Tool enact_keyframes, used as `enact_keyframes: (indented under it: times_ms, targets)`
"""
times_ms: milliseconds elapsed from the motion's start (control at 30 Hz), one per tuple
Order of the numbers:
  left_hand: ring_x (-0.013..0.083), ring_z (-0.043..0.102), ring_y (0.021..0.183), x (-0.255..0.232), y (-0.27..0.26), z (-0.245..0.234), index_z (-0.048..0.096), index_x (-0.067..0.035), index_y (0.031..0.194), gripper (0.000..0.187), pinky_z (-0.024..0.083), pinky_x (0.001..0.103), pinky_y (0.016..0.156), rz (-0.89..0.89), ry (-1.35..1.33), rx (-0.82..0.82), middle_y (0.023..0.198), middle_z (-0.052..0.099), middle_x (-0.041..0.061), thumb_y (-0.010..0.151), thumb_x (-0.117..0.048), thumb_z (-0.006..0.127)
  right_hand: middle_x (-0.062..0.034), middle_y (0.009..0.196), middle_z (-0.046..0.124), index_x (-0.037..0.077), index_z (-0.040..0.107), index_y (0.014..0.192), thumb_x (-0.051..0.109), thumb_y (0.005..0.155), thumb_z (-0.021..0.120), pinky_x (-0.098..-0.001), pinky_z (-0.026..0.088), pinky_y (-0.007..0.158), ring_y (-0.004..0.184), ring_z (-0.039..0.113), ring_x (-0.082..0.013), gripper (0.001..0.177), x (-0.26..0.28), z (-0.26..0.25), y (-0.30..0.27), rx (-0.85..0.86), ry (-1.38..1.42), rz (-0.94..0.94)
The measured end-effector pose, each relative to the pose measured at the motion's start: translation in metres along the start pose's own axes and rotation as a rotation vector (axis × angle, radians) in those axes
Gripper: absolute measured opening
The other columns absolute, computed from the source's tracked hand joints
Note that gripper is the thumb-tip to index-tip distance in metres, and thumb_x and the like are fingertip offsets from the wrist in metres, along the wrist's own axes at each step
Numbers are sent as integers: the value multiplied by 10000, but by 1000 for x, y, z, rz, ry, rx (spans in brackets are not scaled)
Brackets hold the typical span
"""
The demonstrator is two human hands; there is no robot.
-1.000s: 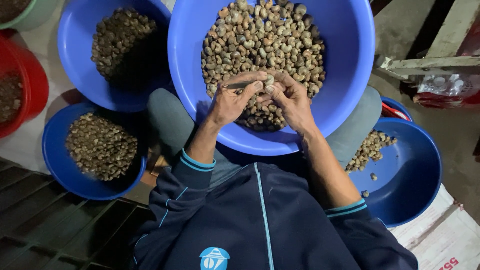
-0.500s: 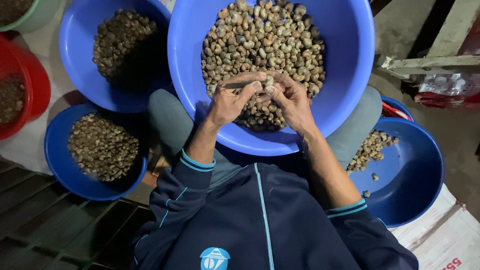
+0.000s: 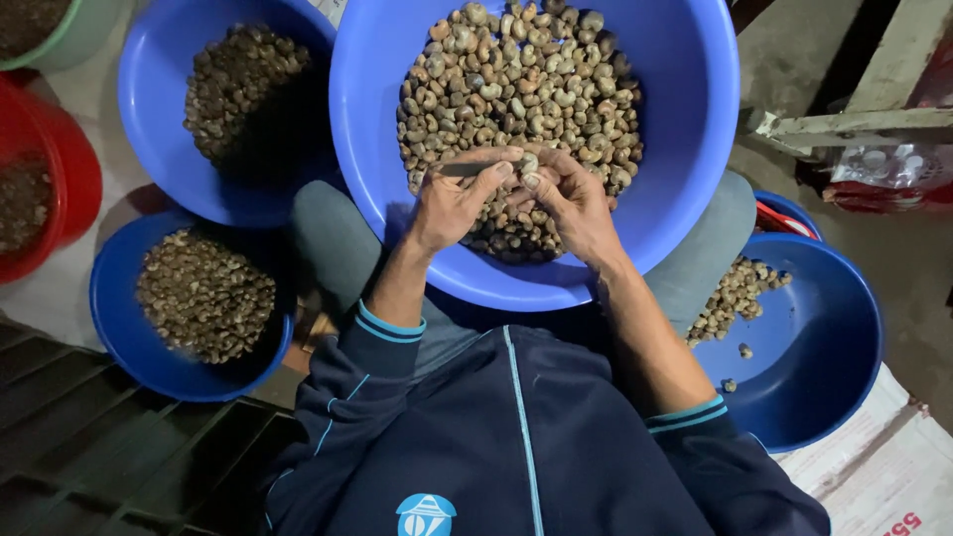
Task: Sorting and cleaning nuts by hand using a small scraping tool
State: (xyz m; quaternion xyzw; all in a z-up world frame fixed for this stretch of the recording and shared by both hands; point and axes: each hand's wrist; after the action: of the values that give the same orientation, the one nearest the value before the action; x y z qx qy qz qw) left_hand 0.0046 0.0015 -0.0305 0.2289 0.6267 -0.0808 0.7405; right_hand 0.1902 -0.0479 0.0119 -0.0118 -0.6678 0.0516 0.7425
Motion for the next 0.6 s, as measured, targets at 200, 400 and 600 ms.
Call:
enact_keyframes:
  times_ms: [200, 400, 600]
  targets:
    - [370, 755, 1099, 3, 1, -1, 735, -32, 1264, 212, 633, 572, 947, 24, 36, -18, 1123, 786, 207, 1130, -152, 623, -275, 1054, 725, -105, 526, 1398, 122, 1097, 595, -368, 636, 810, 956, 747, -277, 383, 2, 0, -1, 8, -7, 6]
    - [366, 760, 1063, -10, 0, 0, 727, -41, 1292, 264, 634, 583, 939, -26, 58, 6, 1090, 779, 232, 1153, -226, 600, -258, 1066, 723, -105, 509, 1425, 104, 1109, 571, -392, 619, 798, 968, 729, -277, 384, -11, -10, -3, 32, -89, -9]
    - [347, 774, 1045, -2, -3, 0, 742, -43, 1267, 230, 635, 560, 929, -34, 62, -4, 1042, 799, 208, 1126, -190, 636, -286, 1136, 713, -89, 481, 1475, 107, 1116, 551, -396, 631, 841, 1007, 730, -297, 415, -10, -10, -3, 33, -49, 4]
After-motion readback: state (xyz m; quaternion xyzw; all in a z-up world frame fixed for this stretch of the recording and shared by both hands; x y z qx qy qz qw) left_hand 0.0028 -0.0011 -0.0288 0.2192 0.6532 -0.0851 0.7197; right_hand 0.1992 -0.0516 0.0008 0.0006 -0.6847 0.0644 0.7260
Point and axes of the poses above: each hand's wrist, its own y-axis towards the middle knuckle, its own z-axis out of the palm, x = y × z
